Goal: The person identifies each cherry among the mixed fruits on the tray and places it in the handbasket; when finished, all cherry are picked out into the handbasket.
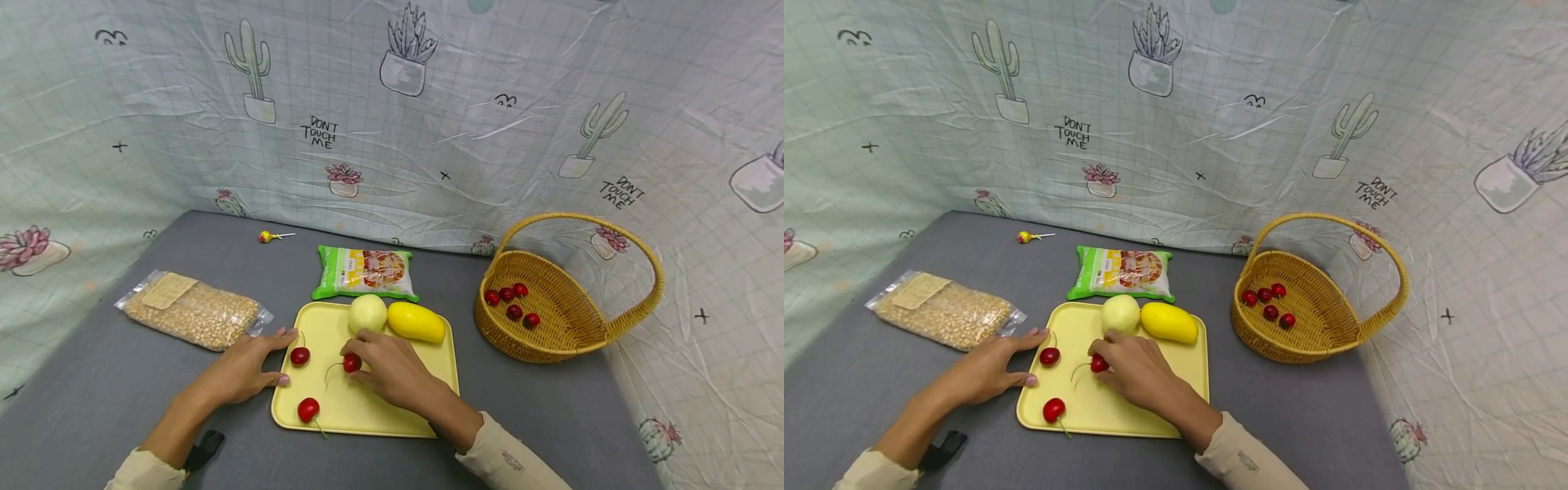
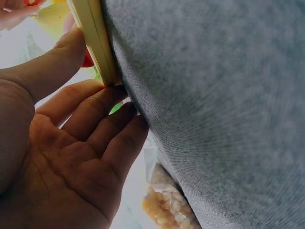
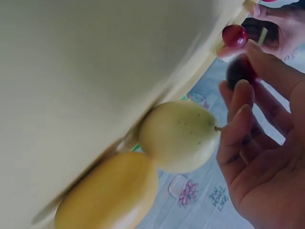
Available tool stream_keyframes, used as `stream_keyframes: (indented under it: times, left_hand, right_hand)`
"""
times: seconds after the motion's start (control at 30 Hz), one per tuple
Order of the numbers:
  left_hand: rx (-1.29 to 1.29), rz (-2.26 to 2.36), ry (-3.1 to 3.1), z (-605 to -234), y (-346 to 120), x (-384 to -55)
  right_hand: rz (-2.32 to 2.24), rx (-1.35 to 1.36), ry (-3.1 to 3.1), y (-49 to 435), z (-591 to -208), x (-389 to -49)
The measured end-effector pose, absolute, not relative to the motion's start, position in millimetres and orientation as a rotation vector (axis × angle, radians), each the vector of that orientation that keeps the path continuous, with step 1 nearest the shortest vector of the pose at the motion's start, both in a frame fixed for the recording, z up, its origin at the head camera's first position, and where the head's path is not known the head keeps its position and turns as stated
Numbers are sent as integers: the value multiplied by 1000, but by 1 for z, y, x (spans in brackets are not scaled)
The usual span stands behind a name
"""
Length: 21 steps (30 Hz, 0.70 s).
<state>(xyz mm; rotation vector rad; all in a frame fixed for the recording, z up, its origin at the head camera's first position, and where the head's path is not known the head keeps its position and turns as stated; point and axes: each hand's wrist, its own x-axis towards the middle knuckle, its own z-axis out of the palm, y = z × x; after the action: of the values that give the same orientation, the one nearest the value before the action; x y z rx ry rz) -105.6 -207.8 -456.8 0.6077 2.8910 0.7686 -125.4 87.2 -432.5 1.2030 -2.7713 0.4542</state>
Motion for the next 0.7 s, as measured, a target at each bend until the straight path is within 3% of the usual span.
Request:
stream_keyframes:
  times: [0.7]
  left_hand:
    - [612,757,2897,-459,-210,-107]
  right_hand:
    - [645,1022,-2612,122,-417,-131]
